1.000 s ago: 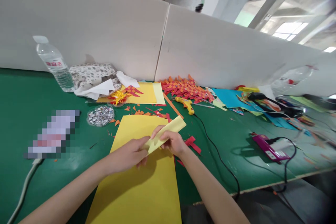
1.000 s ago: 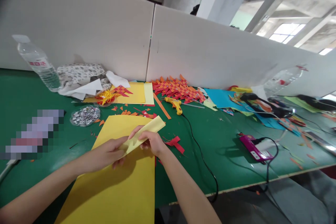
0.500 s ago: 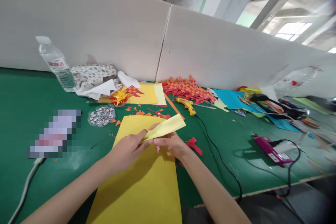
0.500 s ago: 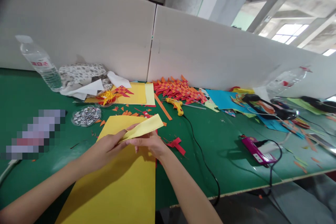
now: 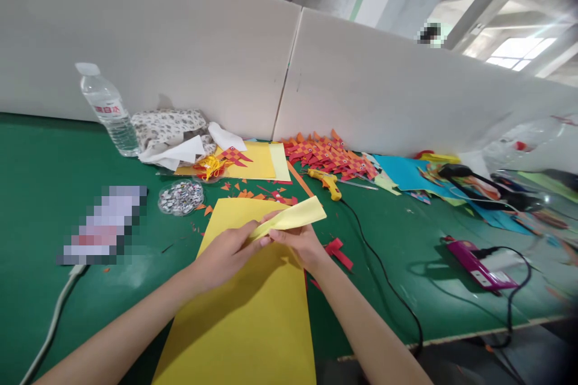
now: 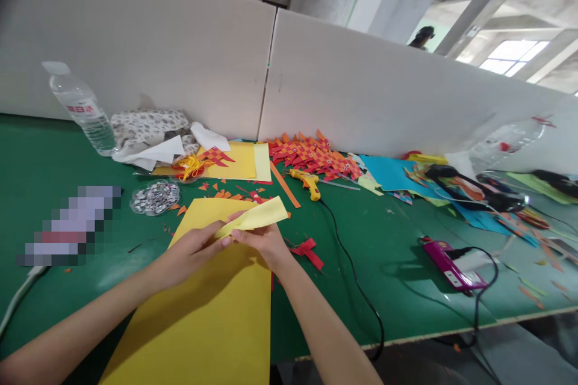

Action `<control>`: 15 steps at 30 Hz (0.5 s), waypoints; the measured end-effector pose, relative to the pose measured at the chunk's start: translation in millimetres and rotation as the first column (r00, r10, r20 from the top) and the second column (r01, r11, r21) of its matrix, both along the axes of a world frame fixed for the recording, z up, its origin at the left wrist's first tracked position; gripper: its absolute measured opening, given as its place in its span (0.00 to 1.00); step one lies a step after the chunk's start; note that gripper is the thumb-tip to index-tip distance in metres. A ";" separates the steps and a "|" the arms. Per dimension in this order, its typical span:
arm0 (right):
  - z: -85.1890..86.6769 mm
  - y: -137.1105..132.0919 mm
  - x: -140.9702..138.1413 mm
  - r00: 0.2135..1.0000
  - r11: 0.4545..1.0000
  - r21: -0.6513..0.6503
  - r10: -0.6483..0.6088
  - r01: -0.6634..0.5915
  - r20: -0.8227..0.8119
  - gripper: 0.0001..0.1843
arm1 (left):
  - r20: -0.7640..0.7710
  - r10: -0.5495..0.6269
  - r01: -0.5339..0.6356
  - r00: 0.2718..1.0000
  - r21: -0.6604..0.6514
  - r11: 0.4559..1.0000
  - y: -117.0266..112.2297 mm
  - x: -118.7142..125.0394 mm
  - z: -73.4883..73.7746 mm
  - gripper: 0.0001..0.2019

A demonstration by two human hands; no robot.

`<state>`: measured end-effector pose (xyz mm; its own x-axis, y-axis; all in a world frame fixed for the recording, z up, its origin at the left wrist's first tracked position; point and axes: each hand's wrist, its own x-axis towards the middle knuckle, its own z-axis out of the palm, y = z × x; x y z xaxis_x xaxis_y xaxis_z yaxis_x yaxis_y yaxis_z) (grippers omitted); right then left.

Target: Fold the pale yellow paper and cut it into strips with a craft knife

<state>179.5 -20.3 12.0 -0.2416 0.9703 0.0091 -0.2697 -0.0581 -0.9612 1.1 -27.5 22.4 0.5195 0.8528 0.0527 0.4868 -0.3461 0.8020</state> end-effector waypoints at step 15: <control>-0.6 5.1 -0.8 0.990 0.995 -0.003 -0.095 0.096 0.103 0.13 | -0.530 0.223 0.035 0.818 0.433 0.901 -0.4 -1.4 1.9 0.12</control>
